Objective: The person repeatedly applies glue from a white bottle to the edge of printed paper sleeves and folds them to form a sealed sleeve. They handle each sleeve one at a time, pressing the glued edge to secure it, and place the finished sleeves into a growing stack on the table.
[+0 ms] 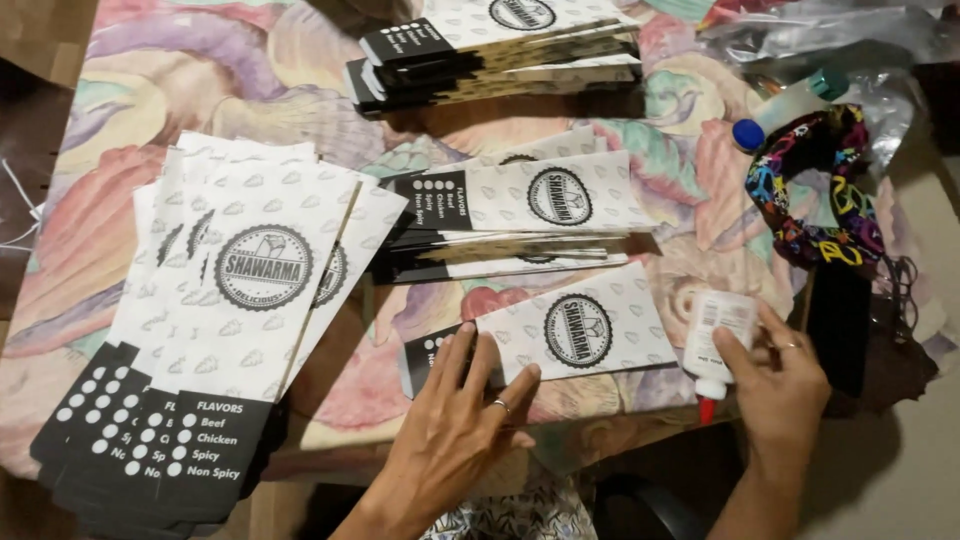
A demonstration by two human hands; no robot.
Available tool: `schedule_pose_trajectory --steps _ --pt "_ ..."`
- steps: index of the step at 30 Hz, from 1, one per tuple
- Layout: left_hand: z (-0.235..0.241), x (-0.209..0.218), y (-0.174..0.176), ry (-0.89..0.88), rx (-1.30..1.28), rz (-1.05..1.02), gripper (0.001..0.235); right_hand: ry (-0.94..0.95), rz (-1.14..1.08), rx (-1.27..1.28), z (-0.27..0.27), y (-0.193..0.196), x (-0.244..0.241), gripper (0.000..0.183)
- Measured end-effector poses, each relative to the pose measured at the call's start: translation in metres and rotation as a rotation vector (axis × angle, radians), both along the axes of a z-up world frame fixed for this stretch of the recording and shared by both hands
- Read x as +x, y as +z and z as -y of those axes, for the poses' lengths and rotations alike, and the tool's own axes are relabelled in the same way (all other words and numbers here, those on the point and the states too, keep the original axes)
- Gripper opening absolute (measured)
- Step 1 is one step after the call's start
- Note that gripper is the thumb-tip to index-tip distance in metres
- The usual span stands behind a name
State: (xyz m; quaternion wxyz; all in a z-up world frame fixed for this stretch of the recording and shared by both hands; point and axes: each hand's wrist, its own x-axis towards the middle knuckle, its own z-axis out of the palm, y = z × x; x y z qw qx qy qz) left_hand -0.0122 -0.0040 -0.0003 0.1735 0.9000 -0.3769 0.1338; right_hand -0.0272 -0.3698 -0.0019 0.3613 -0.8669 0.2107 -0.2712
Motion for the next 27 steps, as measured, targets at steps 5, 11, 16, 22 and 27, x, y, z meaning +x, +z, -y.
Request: schedule_pose_trajectory --steps 5,11,16,22,27 --pt "0.003 -0.002 -0.02 0.033 0.126 0.069 0.093 0.148 0.124 -0.79 -0.064 0.006 -0.015 0.009" --pt "-0.002 -0.001 -0.022 0.015 0.12 0.119 0.076 0.766 0.01 -0.622 -0.139 -0.013 -0.036 0.082" --pt "-0.013 -0.004 -0.023 0.045 0.121 0.101 0.092 0.457 -0.245 -0.655 -0.093 -0.02 -0.044 0.081" --pt "-0.034 -0.032 -0.024 0.423 0.24 0.153 0.103 0.427 -0.203 -0.635 -0.102 -0.011 -0.04 0.088" --pt "-0.014 -0.043 -0.024 0.555 0.181 0.014 0.113 0.414 -0.174 -0.632 -0.103 -0.015 -0.04 0.085"
